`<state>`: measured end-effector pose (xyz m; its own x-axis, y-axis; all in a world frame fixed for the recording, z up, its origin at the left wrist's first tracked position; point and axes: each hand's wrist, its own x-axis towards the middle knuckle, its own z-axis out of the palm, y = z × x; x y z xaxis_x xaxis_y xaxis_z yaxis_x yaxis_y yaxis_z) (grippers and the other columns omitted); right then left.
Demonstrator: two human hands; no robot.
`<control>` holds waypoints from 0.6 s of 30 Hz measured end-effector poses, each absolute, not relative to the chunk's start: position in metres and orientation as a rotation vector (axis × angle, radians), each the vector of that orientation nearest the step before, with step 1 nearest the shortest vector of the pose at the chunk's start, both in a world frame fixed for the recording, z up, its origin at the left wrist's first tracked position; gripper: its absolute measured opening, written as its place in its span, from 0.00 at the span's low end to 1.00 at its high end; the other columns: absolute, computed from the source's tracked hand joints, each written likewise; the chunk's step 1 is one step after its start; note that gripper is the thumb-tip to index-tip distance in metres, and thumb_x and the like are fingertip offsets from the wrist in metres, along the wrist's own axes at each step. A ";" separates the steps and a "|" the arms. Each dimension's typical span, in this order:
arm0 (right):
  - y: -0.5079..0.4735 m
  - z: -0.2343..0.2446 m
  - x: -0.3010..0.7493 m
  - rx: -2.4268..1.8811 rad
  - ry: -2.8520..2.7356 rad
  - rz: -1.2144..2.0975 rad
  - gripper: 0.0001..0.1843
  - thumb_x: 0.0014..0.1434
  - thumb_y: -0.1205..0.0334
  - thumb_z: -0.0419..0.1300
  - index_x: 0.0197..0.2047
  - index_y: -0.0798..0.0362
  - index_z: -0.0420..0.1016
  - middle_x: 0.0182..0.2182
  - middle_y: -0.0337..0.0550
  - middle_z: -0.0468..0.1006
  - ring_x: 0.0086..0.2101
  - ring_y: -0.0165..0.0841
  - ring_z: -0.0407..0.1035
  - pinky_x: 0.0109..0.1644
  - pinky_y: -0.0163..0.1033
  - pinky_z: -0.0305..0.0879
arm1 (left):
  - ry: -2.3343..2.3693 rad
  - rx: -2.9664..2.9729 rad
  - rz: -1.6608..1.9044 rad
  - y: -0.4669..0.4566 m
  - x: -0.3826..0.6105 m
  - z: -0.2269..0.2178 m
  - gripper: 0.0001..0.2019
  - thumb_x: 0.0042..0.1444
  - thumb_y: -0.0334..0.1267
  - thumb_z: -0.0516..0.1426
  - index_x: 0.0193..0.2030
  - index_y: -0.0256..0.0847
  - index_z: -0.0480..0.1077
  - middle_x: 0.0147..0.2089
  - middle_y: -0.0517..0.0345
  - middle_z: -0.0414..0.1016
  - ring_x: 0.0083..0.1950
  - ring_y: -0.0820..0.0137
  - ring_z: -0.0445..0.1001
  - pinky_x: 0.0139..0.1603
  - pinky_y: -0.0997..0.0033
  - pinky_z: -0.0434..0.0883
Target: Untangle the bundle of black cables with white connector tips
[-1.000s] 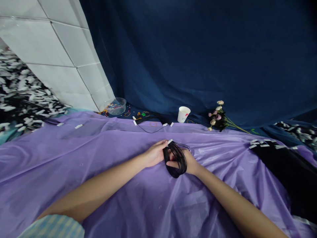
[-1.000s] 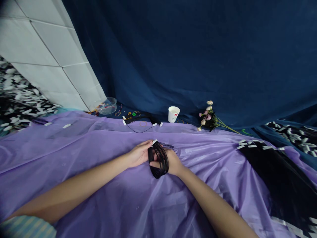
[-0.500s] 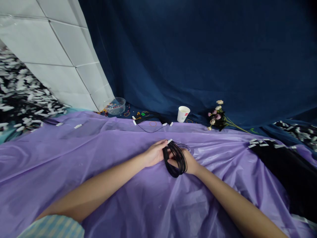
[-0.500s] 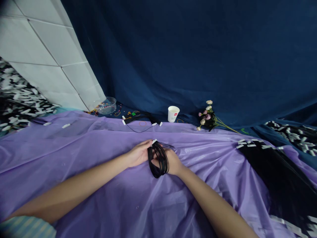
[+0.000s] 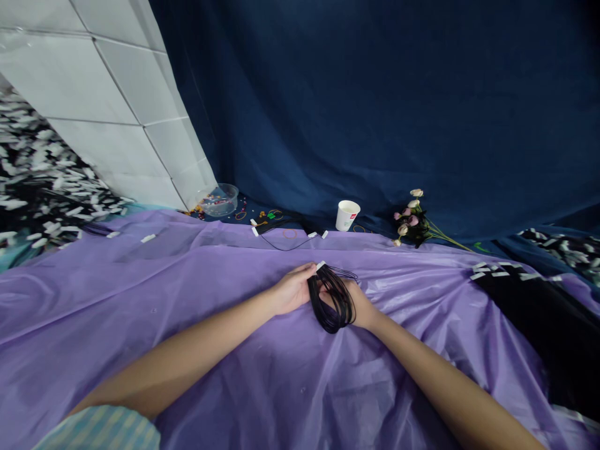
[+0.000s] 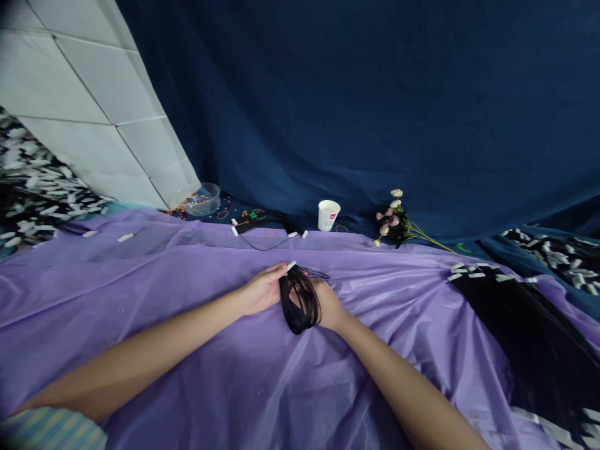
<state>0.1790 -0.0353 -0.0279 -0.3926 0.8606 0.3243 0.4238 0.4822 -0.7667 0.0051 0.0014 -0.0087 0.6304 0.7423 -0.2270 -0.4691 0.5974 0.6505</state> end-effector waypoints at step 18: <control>-0.031 -0.024 0.185 -1.023 -1.780 0.955 0.12 0.59 0.54 0.59 0.36 0.55 0.75 0.33 0.45 0.78 0.36 0.37 0.73 0.41 0.39 0.70 | 0.637 0.510 0.703 0.006 0.006 -0.009 0.05 0.62 0.34 0.54 0.40 0.36 0.70 0.37 0.49 0.75 0.34 0.66 0.77 0.40 0.63 0.75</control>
